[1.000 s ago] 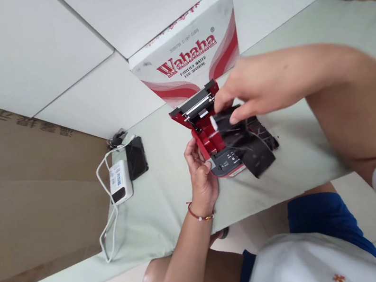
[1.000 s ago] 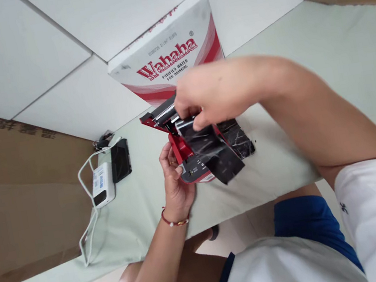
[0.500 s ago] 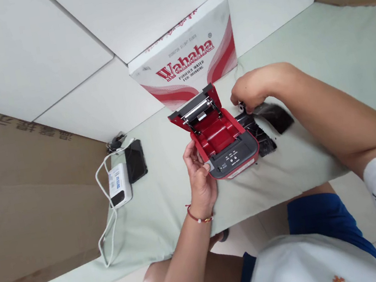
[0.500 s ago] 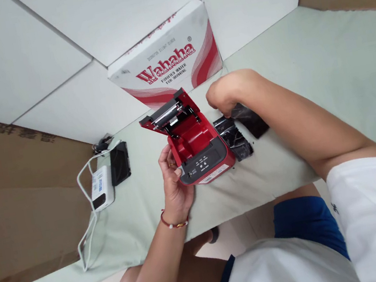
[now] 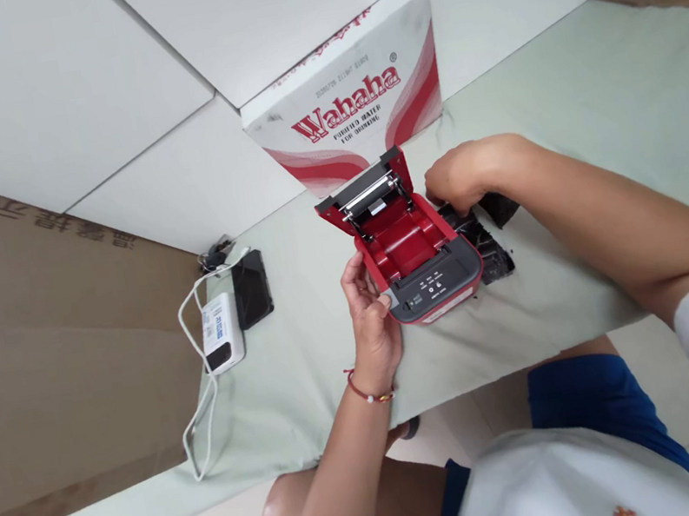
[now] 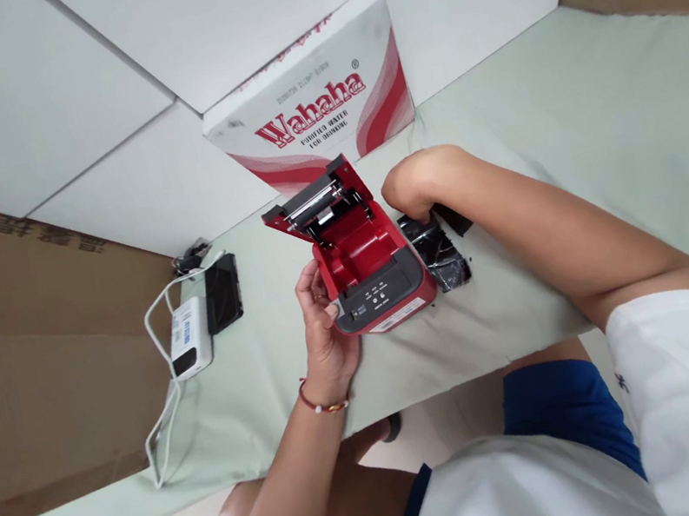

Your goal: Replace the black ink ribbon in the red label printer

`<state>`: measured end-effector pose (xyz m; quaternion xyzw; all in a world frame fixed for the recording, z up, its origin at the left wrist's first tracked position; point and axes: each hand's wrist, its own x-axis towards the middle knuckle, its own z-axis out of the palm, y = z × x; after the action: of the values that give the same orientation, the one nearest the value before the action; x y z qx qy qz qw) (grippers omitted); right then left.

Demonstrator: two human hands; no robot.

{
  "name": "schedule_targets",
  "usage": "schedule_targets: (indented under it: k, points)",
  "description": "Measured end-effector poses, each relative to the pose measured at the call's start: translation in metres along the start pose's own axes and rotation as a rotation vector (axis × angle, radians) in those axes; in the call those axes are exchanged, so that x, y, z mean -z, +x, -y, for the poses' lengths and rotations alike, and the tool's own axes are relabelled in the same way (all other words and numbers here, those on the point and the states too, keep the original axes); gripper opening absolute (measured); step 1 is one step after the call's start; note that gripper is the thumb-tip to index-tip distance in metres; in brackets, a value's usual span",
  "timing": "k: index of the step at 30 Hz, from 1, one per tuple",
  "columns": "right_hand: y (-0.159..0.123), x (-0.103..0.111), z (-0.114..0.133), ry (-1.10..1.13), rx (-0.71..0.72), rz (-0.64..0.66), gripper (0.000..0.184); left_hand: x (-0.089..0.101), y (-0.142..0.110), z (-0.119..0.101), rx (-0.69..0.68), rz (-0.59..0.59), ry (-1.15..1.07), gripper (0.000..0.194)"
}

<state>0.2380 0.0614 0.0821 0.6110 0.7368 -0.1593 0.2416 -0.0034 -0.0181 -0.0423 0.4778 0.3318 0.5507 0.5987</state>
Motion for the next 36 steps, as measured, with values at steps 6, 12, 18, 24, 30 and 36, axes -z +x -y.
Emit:
schedule_targets:
  k: [6, 12, 18, 24, 30, 36]
  points:
    - [-0.008, 0.005, -0.005, -0.034, 0.083, 0.034, 0.033, -0.001, 0.000, 0.000, 0.005, -0.014, -0.003, 0.068]
    - [-0.076, 0.024, -0.048, 0.147, 0.200, -0.240, 0.037, 0.000, 0.000, 0.001, -0.004, 0.000, 0.007, 0.067]
    - [-0.112, 0.033, -0.041, 0.365, 0.588, -0.263, 0.047, 0.002, -0.001, 0.008, -0.011, -0.036, 0.035, 0.068]
    - [-0.077, 0.026, 0.003, 0.264, 0.607, -0.255, 0.029, 0.001, -0.001, 0.009, -0.023, -0.041, 0.073, 0.070]
    - [-0.047, 0.011, 0.037, 0.165, 0.356, -0.301, 0.031, 0.001, -0.007, 0.011, -0.198, -0.050, 0.196, 0.057]
    - [-0.052, 0.012, 0.042, 0.090, 0.265, -0.234, 0.033, 0.004, -0.024, 0.002, -0.706, 0.055, 0.667, 0.062]
